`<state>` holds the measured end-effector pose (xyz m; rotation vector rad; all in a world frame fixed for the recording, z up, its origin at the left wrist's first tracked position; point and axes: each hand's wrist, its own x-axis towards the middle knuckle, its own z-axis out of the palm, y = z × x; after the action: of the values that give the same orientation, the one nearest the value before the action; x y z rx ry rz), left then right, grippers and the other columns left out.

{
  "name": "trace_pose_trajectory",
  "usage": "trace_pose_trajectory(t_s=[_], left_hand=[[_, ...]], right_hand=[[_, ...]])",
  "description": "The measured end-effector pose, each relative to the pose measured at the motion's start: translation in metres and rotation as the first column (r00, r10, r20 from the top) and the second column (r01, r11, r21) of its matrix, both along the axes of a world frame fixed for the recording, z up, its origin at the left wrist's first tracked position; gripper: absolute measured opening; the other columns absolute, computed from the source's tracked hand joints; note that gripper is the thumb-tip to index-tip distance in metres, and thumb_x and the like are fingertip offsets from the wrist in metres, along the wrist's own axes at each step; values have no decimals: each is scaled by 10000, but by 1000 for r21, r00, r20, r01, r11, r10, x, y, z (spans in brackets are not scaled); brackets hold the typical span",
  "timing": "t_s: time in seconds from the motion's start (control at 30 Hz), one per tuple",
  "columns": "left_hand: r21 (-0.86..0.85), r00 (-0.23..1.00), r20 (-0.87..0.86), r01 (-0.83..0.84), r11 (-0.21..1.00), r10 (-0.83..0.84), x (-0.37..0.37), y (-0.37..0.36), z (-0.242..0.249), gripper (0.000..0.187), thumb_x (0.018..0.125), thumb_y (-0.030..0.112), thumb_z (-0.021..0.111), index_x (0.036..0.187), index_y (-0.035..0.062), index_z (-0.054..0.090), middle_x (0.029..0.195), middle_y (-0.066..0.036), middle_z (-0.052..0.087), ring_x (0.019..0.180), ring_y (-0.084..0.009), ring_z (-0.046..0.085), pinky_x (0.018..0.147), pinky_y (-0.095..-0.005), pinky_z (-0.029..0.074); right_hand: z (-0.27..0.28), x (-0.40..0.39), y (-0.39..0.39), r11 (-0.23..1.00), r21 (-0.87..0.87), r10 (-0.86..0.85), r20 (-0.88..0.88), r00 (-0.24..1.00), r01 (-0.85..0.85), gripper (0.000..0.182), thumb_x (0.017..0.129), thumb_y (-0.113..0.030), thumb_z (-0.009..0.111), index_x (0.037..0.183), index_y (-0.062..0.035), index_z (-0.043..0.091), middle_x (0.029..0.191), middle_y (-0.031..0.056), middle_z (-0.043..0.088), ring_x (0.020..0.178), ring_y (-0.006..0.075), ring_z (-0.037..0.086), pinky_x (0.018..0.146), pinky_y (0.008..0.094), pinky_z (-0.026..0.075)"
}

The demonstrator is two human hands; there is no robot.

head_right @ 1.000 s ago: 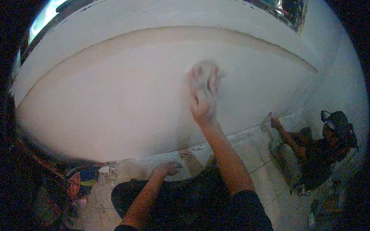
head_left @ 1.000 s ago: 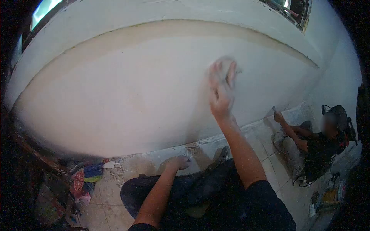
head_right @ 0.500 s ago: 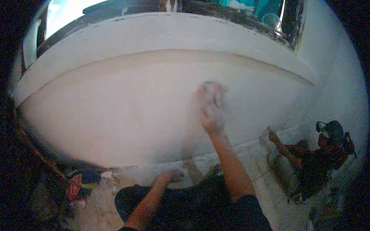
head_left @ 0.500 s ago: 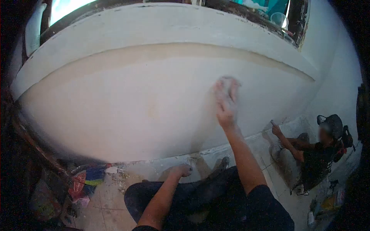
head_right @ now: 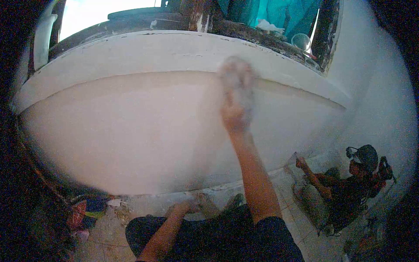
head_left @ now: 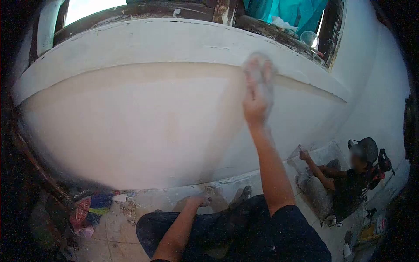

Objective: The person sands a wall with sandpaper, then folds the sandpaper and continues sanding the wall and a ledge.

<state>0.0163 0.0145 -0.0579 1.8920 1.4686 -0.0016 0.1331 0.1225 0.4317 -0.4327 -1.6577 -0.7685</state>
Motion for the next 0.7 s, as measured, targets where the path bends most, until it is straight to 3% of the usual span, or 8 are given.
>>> trace_pose_trajectory(t_s=[0.03, 0.1, 0.2, 0.3, 0.4, 0.5, 0.6, 0.7], left_hand=[[7, 1000, 1, -3, 1000, 3, -1, 1, 5, 431, 911, 345, 585, 1301, 187, 678, 1340, -154, 658, 1218, -360, 628, 1026, -492, 499], [-139, 997, -55, -63, 988, 56, -2, -18, 61, 451, 908, 393, 598, 1310, 201, 671, 1348, -155, 651, 1216, -364, 623, 1021, -485, 502], [-154, 980, -13, -197, 968, 198, -8, -51, 144, 499, 914, 468, 603, 1337, 209, 655, 1401, -145, 621, 1264, -361, 598, 1046, -494, 483], [-37, 990, -69, -126, 991, 124, 1, -4, -4, 528, 922, 497, 591, 1350, 194, 649, 1435, -141, 599, 1303, -363, 573, 1072, -494, 462], [-136, 973, -189, -161, 977, 134, 4, -11, 20, 573, 932, 525, 571, 1378, 170, 629, 1455, -142, 584, 1333, -358, 554, 1095, -500, 442], [-219, 962, -234, -195, 956, 142, 3, -34, 93, 590, 942, 531, 557, 1395, 158, 614, 1463, -149, 574, 1338, -363, 547, 1097, -501, 440], [-216, 984, -162, -104, 971, 70, 1, -56, 157, 616, 963, 549, 522, 1422, 142, 586, 1491, -155, 545, 1348, -366, 538, 1093, -516, 440], [-143, 973, -115, -213, 966, 198, 3, -15, 25, 636, 984, 579, 471, 1434, 142, 574, 1509, -163, 523, 1369, -364, 516, 1108, -520, 423]], right_hand=[[7, 9, 5, 1000, 7, 3, 1, 1000, -3, 440, 987, -75, 555, 1417, -141, 615, 1543, 166, 486, 1489, 392, 354, 1200, 477, 327], [24, 22, 10, 986, -143, 20, -390, 920, -82, 448, 992, -68, 551, 1433, -135, 598, 1546, 150, 488, 1471, 398, 383, 1171, 479, 371], [16, 3, 9, 987, -156, -35, -399, 916, -31, 349, 1045, -157, 539, 1364, -49, 629, 1444, 191, 582, 1390, 365, 504, 1124, 412, 419], [10, 1, -7, 994, -48, 90, -179, 980, -100, 370, 1065, -203, 514, 1385, -48, 613, 1446, 194, 580, 1369, 372, 524, 1104, 413, 429], [30, 44, 4, 864, -439, 14, -471, 882, -248, 427, 999, -115, 587, 1426, -103, 594, 1534, 181, 493, 1449, 391, 420, 1160, 469, 386], [24, 32, 16, 984, -137, -156, -392, 907, 110, 418, 1023, -99, 550, 1440, -78, 576, 1458, 191, 566, 1366, 395, 521, 1098, 427, 440], [11, 2, -11, 994, -74, 64, -209, 976, -81, 408, 1016, -101, 551, 1420, -71, 593, 1462, 209, 555, 1373, 396, 511, 1097, 431, 441], [15, 42, -5, 910, -364, 113, -247, 962, -200, 443, 1006, -89, 523, 1447, -89, 562, 1566, 207, 437, 1485, 389, 356, 1198, 488, 335]])
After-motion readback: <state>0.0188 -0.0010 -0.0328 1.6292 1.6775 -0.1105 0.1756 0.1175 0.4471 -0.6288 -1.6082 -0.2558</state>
